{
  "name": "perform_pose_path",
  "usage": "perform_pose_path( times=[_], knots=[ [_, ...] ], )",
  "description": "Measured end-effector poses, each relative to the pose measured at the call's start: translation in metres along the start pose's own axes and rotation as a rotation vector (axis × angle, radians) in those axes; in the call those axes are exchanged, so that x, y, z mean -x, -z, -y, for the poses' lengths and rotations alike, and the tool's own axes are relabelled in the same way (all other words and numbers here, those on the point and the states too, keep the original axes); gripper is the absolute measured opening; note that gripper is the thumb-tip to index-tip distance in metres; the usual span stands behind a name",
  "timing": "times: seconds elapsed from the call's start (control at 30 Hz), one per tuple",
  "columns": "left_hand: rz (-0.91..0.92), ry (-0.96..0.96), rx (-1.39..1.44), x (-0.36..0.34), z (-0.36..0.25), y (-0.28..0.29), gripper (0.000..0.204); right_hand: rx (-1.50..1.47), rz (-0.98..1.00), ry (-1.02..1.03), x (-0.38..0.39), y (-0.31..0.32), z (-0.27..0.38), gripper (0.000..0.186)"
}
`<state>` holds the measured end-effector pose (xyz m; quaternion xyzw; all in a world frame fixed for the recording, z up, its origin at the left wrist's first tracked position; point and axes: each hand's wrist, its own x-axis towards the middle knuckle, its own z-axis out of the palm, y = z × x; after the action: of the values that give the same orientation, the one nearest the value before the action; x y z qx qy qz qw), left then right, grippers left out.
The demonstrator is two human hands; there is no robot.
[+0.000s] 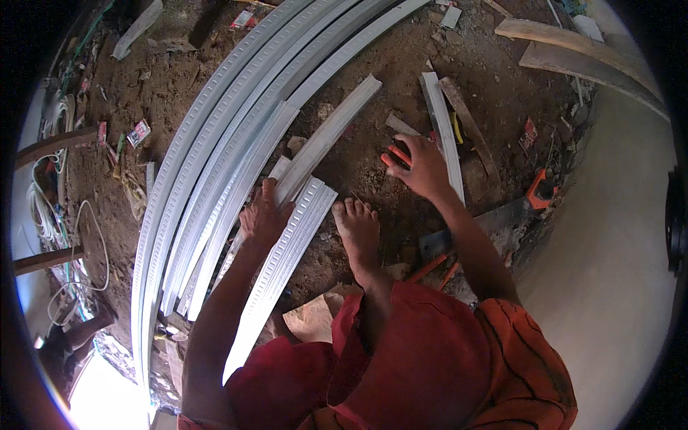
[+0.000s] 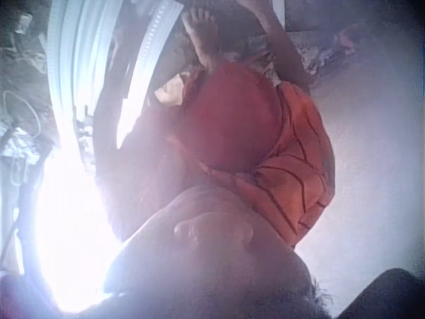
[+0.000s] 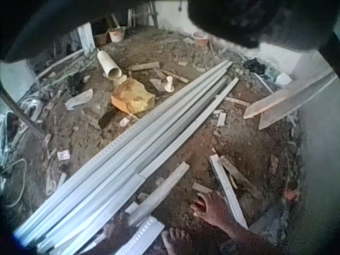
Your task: The person cuts long silver metal profiles into shorter segments using red-handled shears and a wooden mallet. They repeatedly measure, cut, and strike the profiles to separate them, then stack the finished pieces on the ground.
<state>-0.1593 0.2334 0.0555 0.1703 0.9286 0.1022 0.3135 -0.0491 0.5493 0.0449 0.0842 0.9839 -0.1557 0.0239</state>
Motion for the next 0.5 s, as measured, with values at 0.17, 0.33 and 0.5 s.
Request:
perform_pose_path(
  times=[0.17,0.33,0.5],
  knots=[
    [0.037,-0.022,-0.063,-0.01,0.0,-0.006,0.059,-0.728,0.098,-0.354,-0.005,0.006,0.015,0.055],
    [0.062,-0.028,-0.008,-0.011,0.003,-0.004,0.06,-0.367,-0.424,-0.39,-0.014,0.025,-0.036,0.052],
    [-0.016,-0.099,-0.023,-0.017,0.008,-0.009,0.059,0.074,-0.285,-0.66,-0.036,0.032,-0.139,0.049]
  ],
)
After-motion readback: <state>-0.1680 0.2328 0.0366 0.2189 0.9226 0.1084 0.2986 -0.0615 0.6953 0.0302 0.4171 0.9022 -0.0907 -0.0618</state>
